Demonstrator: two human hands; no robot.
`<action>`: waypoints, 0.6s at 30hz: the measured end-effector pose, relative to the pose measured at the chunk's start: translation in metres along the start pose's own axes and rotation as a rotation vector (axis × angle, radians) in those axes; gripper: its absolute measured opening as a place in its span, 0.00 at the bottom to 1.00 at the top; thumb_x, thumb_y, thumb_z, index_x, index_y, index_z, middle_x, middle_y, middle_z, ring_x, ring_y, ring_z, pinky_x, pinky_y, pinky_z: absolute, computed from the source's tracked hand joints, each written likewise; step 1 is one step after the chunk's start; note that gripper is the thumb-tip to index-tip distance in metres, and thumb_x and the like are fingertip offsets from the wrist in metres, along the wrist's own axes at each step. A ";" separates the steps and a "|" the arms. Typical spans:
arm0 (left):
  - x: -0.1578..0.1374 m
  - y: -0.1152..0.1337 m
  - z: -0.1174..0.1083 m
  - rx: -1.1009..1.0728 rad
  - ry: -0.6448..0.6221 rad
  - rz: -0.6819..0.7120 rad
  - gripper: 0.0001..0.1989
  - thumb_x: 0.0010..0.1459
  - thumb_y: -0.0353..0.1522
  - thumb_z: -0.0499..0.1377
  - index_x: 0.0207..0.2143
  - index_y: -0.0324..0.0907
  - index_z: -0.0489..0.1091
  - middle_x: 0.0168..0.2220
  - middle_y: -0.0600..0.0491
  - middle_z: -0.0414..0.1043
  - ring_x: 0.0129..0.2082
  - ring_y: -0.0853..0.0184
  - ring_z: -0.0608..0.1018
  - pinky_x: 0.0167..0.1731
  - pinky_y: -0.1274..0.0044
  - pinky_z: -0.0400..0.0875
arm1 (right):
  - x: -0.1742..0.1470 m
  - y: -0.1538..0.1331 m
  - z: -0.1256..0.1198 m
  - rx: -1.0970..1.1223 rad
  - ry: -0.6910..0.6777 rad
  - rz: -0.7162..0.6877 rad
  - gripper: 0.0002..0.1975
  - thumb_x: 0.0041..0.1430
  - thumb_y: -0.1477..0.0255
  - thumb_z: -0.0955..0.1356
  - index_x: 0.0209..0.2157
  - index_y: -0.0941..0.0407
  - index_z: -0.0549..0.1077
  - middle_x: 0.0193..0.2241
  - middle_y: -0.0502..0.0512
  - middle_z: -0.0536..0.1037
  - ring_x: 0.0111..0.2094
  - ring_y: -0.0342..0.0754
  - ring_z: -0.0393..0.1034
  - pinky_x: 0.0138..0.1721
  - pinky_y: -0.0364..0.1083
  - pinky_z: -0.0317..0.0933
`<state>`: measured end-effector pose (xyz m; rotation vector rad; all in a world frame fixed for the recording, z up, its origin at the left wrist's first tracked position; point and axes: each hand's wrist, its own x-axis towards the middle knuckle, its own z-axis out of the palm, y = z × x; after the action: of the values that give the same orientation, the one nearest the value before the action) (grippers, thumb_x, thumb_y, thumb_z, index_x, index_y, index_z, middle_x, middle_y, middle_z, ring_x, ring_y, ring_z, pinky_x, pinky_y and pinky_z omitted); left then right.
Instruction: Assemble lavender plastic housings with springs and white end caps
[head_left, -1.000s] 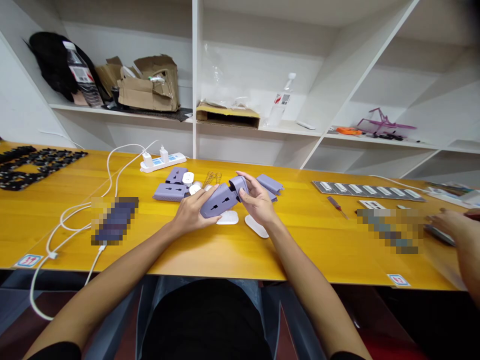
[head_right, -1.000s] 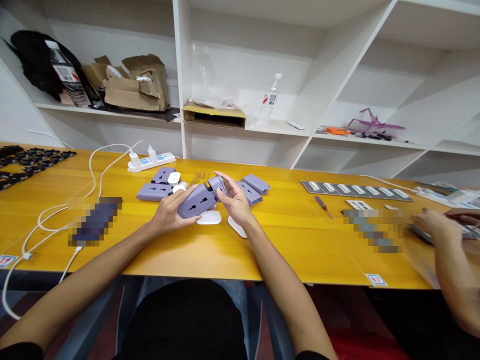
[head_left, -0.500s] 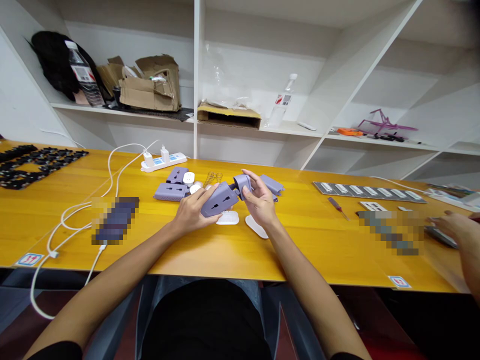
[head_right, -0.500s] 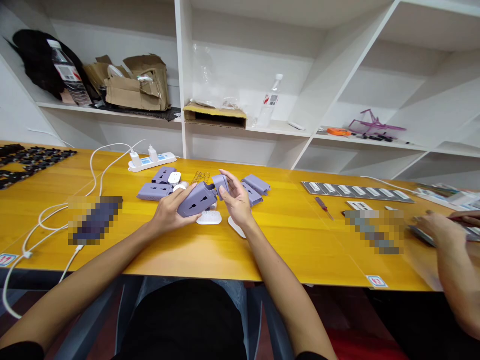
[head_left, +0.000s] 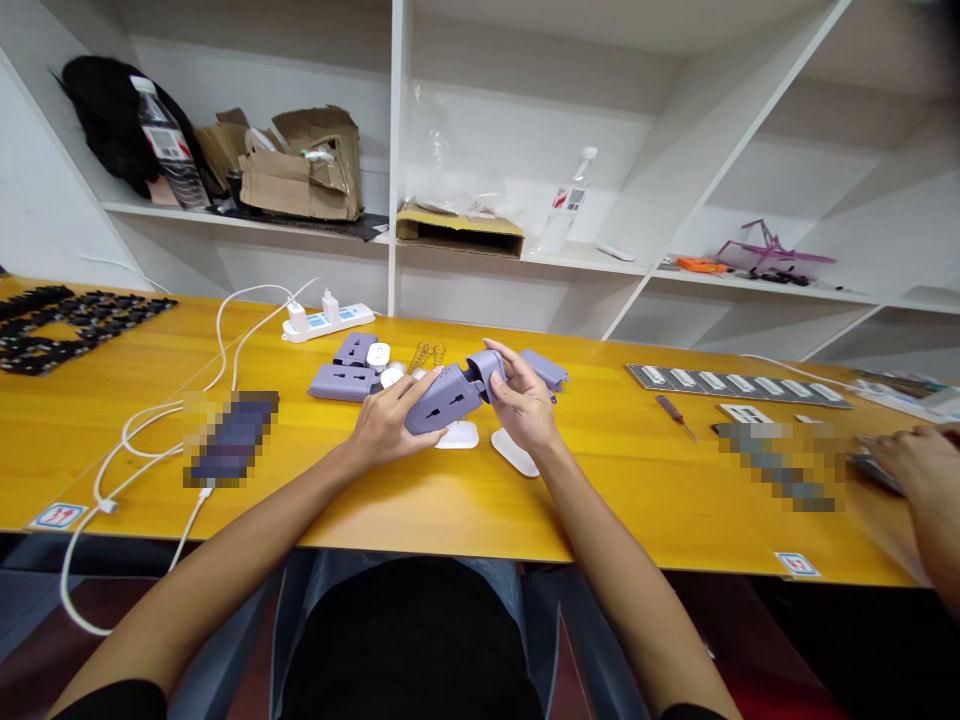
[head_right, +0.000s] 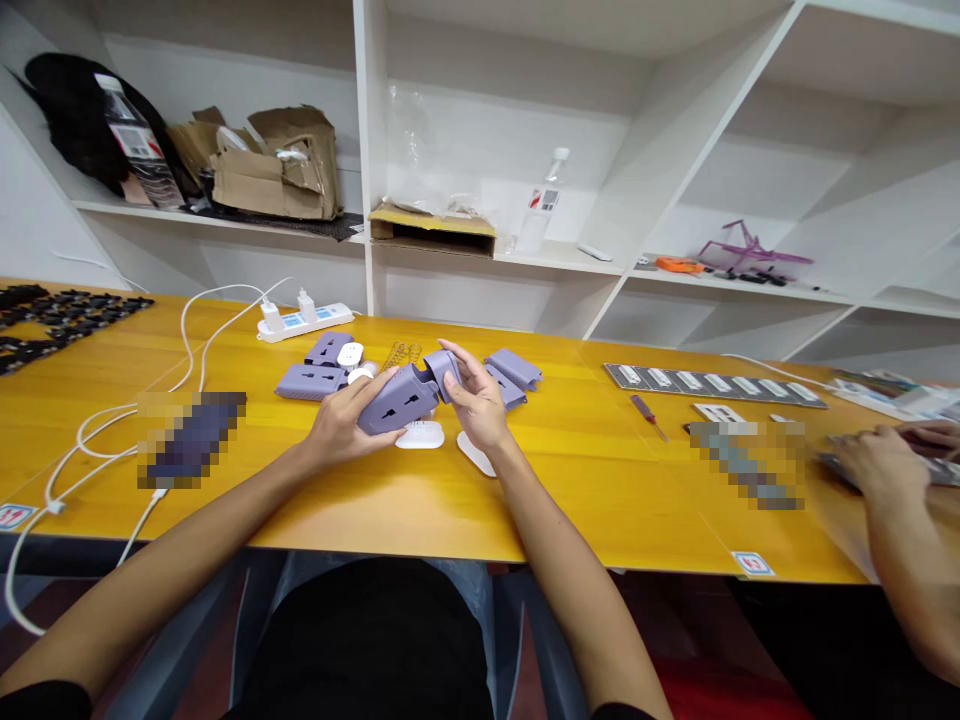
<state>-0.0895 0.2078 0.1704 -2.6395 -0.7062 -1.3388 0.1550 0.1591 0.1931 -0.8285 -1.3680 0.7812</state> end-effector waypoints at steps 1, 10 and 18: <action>0.000 0.000 0.000 -0.002 0.003 0.002 0.47 0.59 0.42 0.72 0.76 0.49 0.57 0.55 0.44 0.79 0.48 0.56 0.86 0.45 0.70 0.83 | 0.000 0.000 -0.001 -0.008 -0.006 -0.001 0.29 0.68 0.54 0.71 0.67 0.40 0.70 0.58 0.56 0.79 0.58 0.56 0.75 0.58 0.56 0.71; 0.002 0.000 0.000 -0.064 0.009 0.015 0.47 0.60 0.42 0.71 0.76 0.48 0.56 0.57 0.43 0.78 0.52 0.54 0.84 0.52 0.66 0.82 | 0.000 0.001 -0.004 0.012 -0.006 0.007 0.27 0.66 0.55 0.72 0.65 0.40 0.73 0.57 0.55 0.79 0.56 0.56 0.75 0.57 0.56 0.72; 0.001 -0.002 0.002 -0.088 -0.023 -0.001 0.47 0.60 0.42 0.71 0.76 0.48 0.57 0.56 0.44 0.79 0.52 0.54 0.84 0.53 0.66 0.81 | 0.001 0.004 -0.011 0.018 0.000 0.033 0.27 0.64 0.56 0.74 0.63 0.42 0.74 0.55 0.55 0.81 0.55 0.56 0.77 0.55 0.56 0.73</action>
<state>-0.0879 0.2103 0.1695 -2.7267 -0.6672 -1.3726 0.1659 0.1611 0.1900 -0.8394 -1.3486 0.8181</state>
